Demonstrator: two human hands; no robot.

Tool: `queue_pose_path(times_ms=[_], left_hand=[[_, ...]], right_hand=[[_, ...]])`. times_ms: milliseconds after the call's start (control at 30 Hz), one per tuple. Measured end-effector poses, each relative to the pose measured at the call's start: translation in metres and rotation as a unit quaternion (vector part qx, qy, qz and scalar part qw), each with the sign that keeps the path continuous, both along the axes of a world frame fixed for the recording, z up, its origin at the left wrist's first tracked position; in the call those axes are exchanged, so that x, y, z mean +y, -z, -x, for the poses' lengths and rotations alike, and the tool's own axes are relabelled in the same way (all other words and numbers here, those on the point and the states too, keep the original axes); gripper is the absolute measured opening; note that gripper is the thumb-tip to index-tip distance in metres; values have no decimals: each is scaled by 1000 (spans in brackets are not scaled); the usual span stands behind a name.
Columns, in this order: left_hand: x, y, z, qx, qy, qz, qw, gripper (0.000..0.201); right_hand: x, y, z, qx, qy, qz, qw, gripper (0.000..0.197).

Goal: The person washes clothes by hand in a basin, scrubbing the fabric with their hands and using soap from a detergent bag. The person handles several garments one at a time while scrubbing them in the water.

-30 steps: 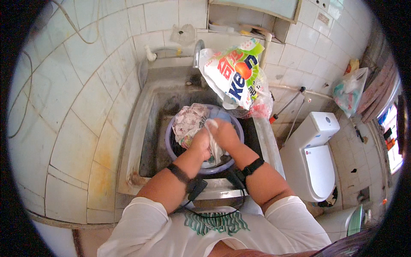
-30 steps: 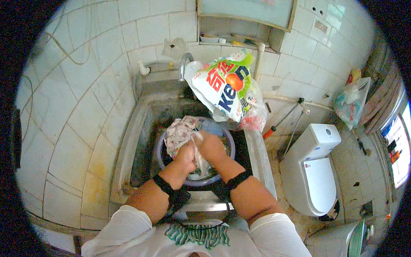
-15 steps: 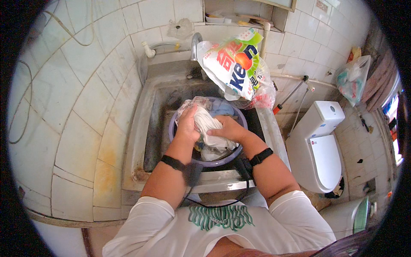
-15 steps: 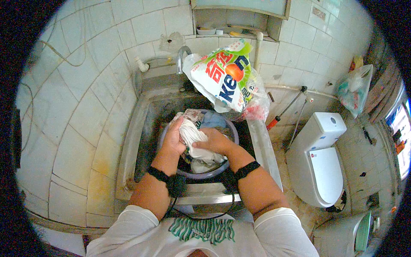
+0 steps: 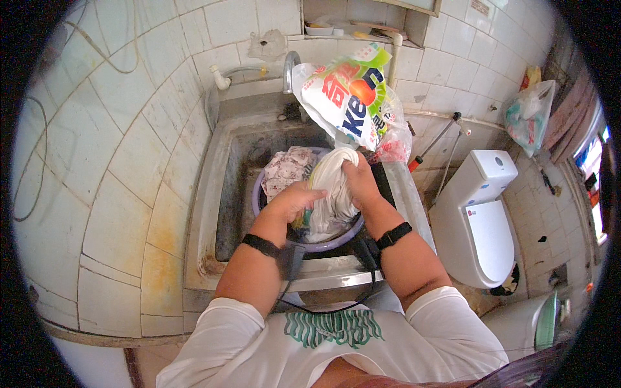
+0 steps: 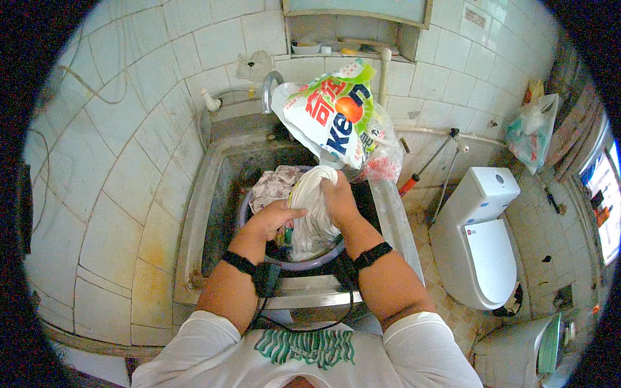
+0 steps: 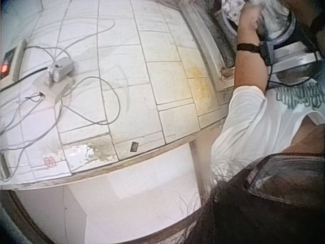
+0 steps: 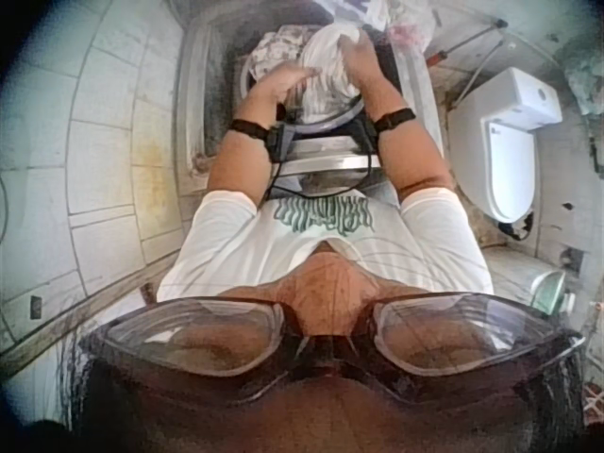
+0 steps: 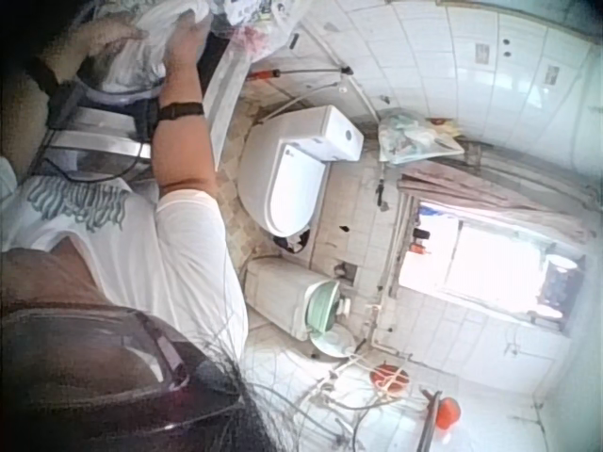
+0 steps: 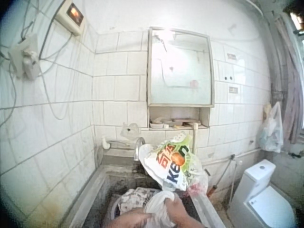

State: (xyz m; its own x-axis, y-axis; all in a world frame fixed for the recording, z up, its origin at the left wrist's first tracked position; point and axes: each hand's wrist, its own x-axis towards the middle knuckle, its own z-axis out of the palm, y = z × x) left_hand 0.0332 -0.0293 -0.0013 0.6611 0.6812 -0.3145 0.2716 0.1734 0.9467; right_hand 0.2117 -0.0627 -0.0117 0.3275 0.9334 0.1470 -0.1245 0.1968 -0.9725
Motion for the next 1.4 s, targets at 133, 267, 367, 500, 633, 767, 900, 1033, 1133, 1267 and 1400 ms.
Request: queue_pose_path(times_ms=[133,267,367,500,633,767,900,1033,1133,1267,1400], left_hand=[[-4,-7,-5,-46,-59,-23,997,22],[9,8,-5,-66,-138,-52,987,24],[7,7,-10,-137,-151,28,979,25],[5,4,-7,-172,-171,26,970,25],[8,7,-3,-137,-128,-31,982,29],[-7,-17,-1,6,-35,-13,999,37],[-1,-3,5,114,109,-31,987,48],[19,25,16,120,101,-43,987,48],[9,12,1,-156,-29,42,987,42],[4,-3,-2,-281,-89,169,941,31],[13,16,-5,-314,-164,109,929,38]], right_hand=[[-9,-13,-2,93,4,-20,995,33],[-8,-16,0,94,-29,-13,995,34],[-9,-19,0,101,-13,-4,995,35],[-10,-24,5,123,-3,-23,992,36],[-10,-29,1,108,19,24,994,37],[-5,-18,-20,80,64,22,995,33],[-5,-22,-22,74,68,7,995,32],[-2,-23,-20,90,70,11,993,31],[-4,-19,-31,128,36,-19,991,33],[-10,-26,-17,146,-43,13,988,33],[-13,-33,-5,28,-109,55,992,35]])
